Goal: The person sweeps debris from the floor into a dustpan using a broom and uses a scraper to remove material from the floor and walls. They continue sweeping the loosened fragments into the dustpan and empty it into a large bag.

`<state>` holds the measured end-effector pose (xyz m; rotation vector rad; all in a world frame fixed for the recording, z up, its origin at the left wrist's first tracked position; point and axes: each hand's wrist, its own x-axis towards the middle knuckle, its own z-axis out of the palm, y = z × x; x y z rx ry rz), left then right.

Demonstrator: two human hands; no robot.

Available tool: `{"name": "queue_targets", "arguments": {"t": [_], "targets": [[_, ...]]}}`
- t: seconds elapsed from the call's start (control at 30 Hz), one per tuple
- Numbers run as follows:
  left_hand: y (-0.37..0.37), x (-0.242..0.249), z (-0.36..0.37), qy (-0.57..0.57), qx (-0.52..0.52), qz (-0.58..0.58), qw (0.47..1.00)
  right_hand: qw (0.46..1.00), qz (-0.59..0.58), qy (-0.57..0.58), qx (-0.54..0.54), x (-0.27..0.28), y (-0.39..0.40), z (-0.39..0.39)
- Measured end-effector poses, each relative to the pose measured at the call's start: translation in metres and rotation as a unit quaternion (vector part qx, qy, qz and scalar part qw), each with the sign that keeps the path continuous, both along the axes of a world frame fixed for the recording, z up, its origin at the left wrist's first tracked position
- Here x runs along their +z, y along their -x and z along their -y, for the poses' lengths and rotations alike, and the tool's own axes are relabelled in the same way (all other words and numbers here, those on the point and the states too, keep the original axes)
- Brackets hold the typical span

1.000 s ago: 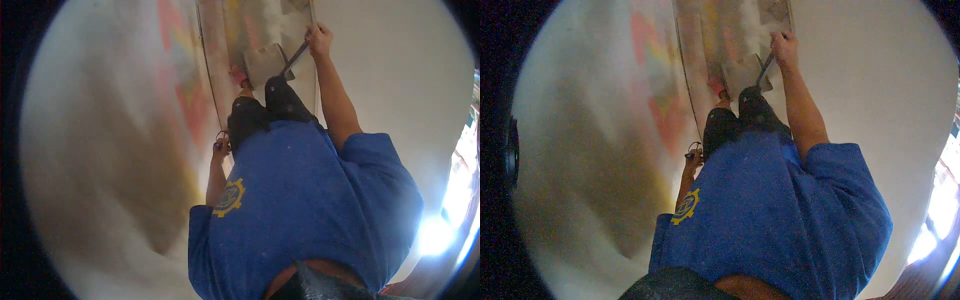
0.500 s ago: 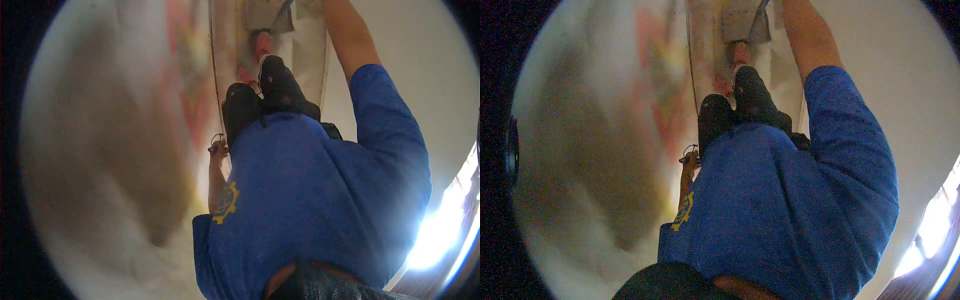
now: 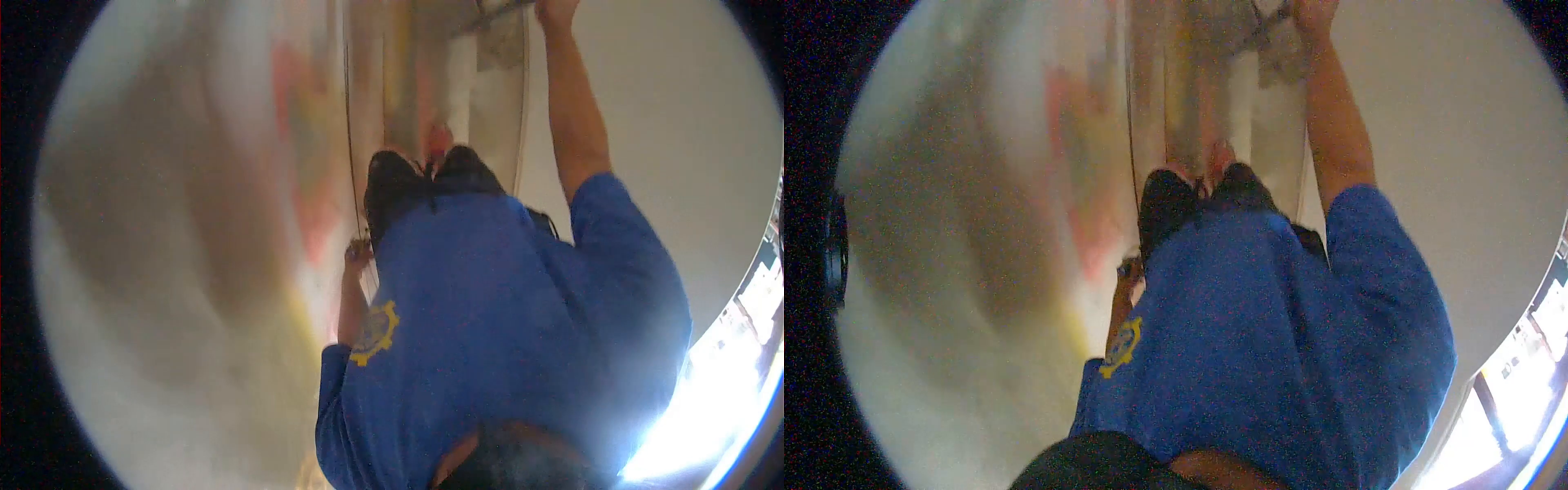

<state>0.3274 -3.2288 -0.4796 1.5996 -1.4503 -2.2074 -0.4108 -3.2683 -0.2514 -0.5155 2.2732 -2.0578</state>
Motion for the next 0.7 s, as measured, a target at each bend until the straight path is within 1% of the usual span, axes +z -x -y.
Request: {"name": "queue_targets", "arguments": {"t": [0.03, 0.07, 0.1, 0.13, 0.17, 0.27, 0.3, 0.33, 0.4, 0.43, 0.47, 0.5, 0.53, 0.57, 0.6, 0.63, 0.7], "targets": [[0.017, 0.003, 0.013, -0.019, -0.025, 0.060, 0.998, 1.000, 0.017, 0.019, 0.016, 0.013, -0.011, 0.002], [0.019, 0.017, 0.019, -0.047, -0.050, 0.133, 0.989, 0.998, 0.047, 0.029, 0.030, 0.019, -0.030, -0.002], [0.021, 0.043, 0.028, -0.052, -0.057, 0.153, 0.985, 0.997, 0.063, 0.024, 0.030, 0.022, -0.049, -0.007], [0.044, 0.077, 0.047, -0.055, -0.062, 0.169, 0.982, 0.996, 0.075, 0.020, 0.032, 0.026, -0.061, -0.007], [0.063, 0.091, 0.064, -0.054, -0.065, 0.178, 0.980, 0.996, 0.080, 0.019, 0.035, 0.028, -0.064, -0.002], [0.057, 0.075, 0.093, -0.008, -0.104, 0.170, 0.980, 0.996, 0.073, -0.034, -0.030, -0.007, -0.078, 0.015], [0.064, 0.085, 0.091, -0.040, -0.072, 0.178, 0.981, 0.995, 0.086, -0.026, -0.030, -0.025, -0.088, 0.009], [0.043, 0.057, 0.070, -0.047, -0.069, 0.185, 0.979, 0.995, 0.099, -0.017, -0.030, -0.053, -0.108, -0.017], [0.035, 0.023, 0.098, -0.081, -0.057, 0.201, 0.975, 0.990, 0.140, -0.013, -0.028, -0.089, -0.117, 0.014], [0.026, -0.002, 0.106, -0.102, -0.012, 0.155, 0.983, 0.985, 0.171, -0.012, -0.027, -0.118, -0.127, 0.024], [0.013, -0.027, 0.116, -0.105, -0.014, 0.125, 0.987, 0.978, 0.207, -0.013, -0.025, -0.153, -0.139, 0.037], [0.011, -0.050, 0.131, -0.109, -0.015, 0.089, 0.990, 0.976, 0.214, -0.018, -0.028, -0.178, -0.144, 0.052], [0.026, -0.087, 0.123, -0.109, -0.016, 0.050, 0.993, 0.975, 0.218, -0.019, -0.032, -0.215, -0.133, 0.044], [0.040, -0.097, 0.128, -0.064, -0.134, 0.225, 0.963, 0.974, 0.223, -0.021, -0.033, -0.221, -0.127, 0.050], [0.029, -0.127, 0.129, -0.070, -0.102, 0.151, 0.981, 0.974, 0.225, -0.017, -0.033, -0.229, -0.123, 0.063], [0.004, -0.170, 0.126, -0.077, -0.071, 0.079, 0.991, 0.973, 0.228, -0.014, -0.036, -0.236, -0.119, 0.076], [-0.014, -0.182, 0.135, -0.105, -0.069, 0.101, 0.987, 0.974, 0.223, -0.018, -0.039, -0.253, -0.122, 0.095]]}}
